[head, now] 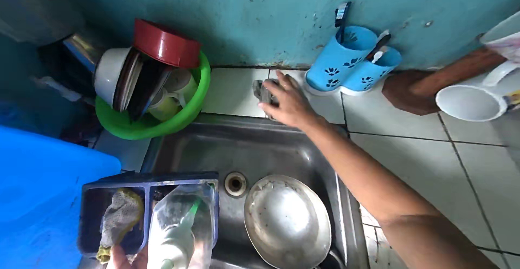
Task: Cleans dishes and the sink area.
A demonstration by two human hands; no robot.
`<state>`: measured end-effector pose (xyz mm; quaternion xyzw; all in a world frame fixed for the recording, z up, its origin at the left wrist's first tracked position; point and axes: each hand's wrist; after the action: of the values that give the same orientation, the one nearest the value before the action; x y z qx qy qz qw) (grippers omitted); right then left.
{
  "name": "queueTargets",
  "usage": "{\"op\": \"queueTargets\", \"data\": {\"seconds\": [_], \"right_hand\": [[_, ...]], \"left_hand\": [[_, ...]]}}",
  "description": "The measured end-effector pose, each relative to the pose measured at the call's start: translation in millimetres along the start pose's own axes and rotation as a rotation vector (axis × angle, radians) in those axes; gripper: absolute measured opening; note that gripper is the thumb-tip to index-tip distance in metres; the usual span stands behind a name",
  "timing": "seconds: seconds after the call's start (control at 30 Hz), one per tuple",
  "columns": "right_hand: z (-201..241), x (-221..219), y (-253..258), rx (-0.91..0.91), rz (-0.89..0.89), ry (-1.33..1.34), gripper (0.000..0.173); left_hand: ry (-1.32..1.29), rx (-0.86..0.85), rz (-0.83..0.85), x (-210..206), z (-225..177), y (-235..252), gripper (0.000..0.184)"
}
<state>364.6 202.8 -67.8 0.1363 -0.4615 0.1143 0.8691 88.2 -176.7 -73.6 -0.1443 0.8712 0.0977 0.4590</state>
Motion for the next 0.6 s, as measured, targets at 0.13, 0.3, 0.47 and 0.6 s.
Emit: {"op": "queueTargets", "data": {"seconds": [0.13, 0.3, 0.47, 0.6], "right_hand": [[2, -29, 3, -0.001, 0.071, -0.033, 0.038], [-8, -10, 19, -0.163, -0.141, 0.000, 0.038], [-17, -17, 58, -0.331, -0.024, -0.005, 0.047], [28, -35, 80, -0.403, 0.028, -0.083, 0.042]], "left_hand": [[-0.020, 0.001, 0.020, 39, -4, -4, 0.054], [0.051, -0.020, -0.136, -1, 4, 2, 0.059], [0.133, -0.071, -0.150, 3, 5, 2, 0.064], [0.062, -0.076, -0.173, 10, 9, 3, 0.062]]}}
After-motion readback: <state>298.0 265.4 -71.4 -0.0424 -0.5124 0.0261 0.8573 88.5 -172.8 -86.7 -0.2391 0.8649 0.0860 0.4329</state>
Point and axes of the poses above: each hand's wrist, its own y-axis towards the middle knuckle, its own x-axis out of the back of the hand, z = x × y, and after that the axes turned 9 degrees about -x, right-handed
